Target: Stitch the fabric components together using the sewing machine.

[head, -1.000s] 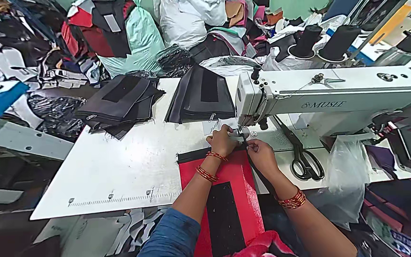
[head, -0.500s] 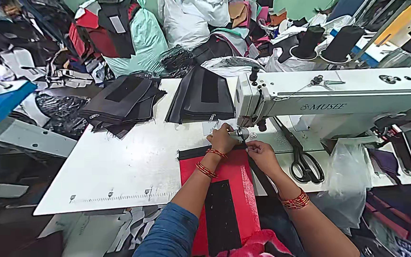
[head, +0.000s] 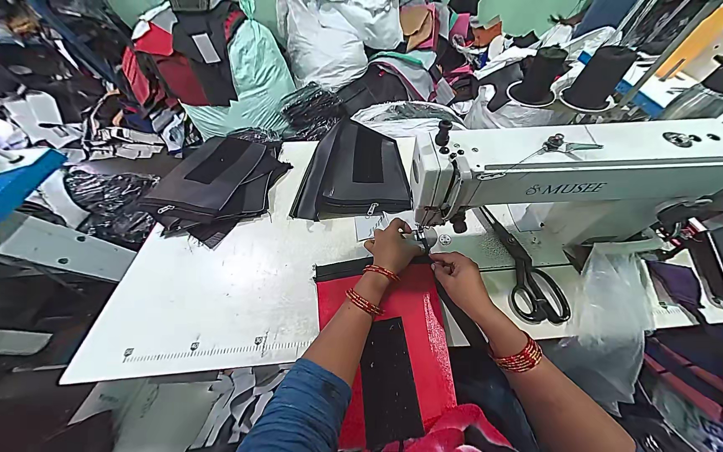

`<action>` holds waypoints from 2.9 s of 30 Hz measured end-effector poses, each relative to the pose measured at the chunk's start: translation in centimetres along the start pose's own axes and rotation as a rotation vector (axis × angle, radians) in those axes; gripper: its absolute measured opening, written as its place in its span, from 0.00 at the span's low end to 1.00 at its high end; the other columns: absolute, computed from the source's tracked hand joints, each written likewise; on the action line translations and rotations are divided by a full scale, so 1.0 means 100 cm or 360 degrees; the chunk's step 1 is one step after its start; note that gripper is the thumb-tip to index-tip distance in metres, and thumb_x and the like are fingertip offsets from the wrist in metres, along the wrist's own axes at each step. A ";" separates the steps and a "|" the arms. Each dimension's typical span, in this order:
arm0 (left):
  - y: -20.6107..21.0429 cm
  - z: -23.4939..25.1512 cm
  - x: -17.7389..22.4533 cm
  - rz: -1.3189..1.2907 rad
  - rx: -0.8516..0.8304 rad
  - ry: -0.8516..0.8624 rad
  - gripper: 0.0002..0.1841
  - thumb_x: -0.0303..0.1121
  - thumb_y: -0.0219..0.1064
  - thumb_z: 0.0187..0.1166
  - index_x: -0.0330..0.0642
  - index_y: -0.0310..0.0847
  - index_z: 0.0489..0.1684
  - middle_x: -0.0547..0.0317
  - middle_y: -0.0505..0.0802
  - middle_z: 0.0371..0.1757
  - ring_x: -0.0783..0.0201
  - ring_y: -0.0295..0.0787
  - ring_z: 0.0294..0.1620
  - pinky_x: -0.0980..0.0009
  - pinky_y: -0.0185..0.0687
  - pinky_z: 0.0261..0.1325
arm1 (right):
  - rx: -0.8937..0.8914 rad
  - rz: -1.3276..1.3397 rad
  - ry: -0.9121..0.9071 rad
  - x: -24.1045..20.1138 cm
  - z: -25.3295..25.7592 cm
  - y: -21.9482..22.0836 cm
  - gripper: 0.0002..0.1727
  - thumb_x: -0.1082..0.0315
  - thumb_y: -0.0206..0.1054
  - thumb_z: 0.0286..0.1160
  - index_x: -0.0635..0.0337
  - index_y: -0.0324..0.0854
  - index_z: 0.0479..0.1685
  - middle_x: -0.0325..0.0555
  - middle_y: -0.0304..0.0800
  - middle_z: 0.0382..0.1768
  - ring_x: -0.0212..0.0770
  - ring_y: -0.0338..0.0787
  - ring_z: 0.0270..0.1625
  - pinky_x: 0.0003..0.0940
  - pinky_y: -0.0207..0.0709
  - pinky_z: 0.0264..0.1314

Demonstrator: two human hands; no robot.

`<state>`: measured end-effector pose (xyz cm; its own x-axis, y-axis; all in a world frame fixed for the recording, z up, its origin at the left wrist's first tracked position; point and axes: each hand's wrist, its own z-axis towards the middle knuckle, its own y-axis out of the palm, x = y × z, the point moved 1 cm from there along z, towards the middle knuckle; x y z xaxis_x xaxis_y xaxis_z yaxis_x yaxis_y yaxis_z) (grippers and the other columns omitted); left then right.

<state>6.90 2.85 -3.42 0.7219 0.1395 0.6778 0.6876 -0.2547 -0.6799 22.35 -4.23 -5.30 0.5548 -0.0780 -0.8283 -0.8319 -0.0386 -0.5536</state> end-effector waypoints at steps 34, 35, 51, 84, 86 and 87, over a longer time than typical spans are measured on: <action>0.021 -0.015 -0.027 0.0386 0.0059 0.0921 0.26 0.20 0.62 0.70 0.56 0.92 0.65 0.36 0.89 0.52 0.36 0.83 0.60 0.39 0.75 0.62 | -0.0004 -0.0747 -0.0306 -0.015 -0.015 0.025 0.17 0.80 0.55 0.80 0.77 0.85 0.60 0.70 0.84 0.57 0.59 0.90 0.57 0.44 0.84 0.61; 0.022 -0.014 -0.028 0.0417 0.0059 0.0978 0.25 0.20 0.63 0.70 0.55 0.93 0.62 0.36 0.89 0.51 0.36 0.84 0.58 0.39 0.75 0.60 | -0.0016 -0.0802 -0.0310 -0.016 -0.015 0.026 0.17 0.80 0.55 0.81 0.78 0.84 0.60 0.70 0.84 0.58 0.60 0.90 0.57 0.44 0.84 0.62; 0.014 -0.011 -0.031 0.0308 -0.0026 0.1141 0.15 0.16 0.60 0.73 0.34 0.94 0.48 0.37 0.91 0.49 0.40 0.88 0.57 0.49 0.82 0.66 | -0.0078 -0.0936 -0.0248 -0.022 -0.014 0.027 0.17 0.81 0.54 0.81 0.77 0.83 0.62 0.68 0.83 0.59 0.59 0.91 0.56 0.43 0.86 0.58; 0.015 0.019 -0.034 0.0326 0.0349 0.1277 0.10 0.15 0.67 0.68 0.35 0.94 0.36 0.38 0.91 0.47 0.36 0.86 0.57 0.40 0.81 0.61 | -0.0161 -0.0679 -0.0103 -0.027 0.022 0.017 0.17 0.77 0.56 0.85 0.73 0.82 0.66 0.69 0.82 0.62 0.64 0.85 0.64 0.56 0.80 0.66; 0.009 0.000 -0.036 0.0382 0.0420 0.1174 0.14 0.19 0.66 0.73 0.42 0.95 0.48 0.38 0.89 0.65 0.30 0.77 0.73 0.32 0.69 0.73 | 0.0076 -0.0551 -0.0370 -0.016 0.010 0.011 0.18 0.74 0.63 0.82 0.72 0.84 0.67 0.69 0.85 0.58 0.65 0.85 0.63 0.57 0.79 0.67; 0.003 -0.016 -0.038 0.0352 0.0447 0.1129 0.15 0.23 0.66 0.76 0.45 0.94 0.54 0.39 0.85 0.72 0.30 0.71 0.78 0.31 0.63 0.77 | 0.0164 -0.0491 -0.0456 -0.013 0.000 0.004 0.18 0.73 0.66 0.81 0.70 0.85 0.66 0.69 0.86 0.57 0.65 0.86 0.62 0.58 0.80 0.66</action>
<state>4.18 0.71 -5.75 0.6871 -0.5533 0.4709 0.5960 0.0586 -0.8009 21.33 -4.12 -4.44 0.7703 0.2018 -0.6049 -0.6290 0.0843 -0.7729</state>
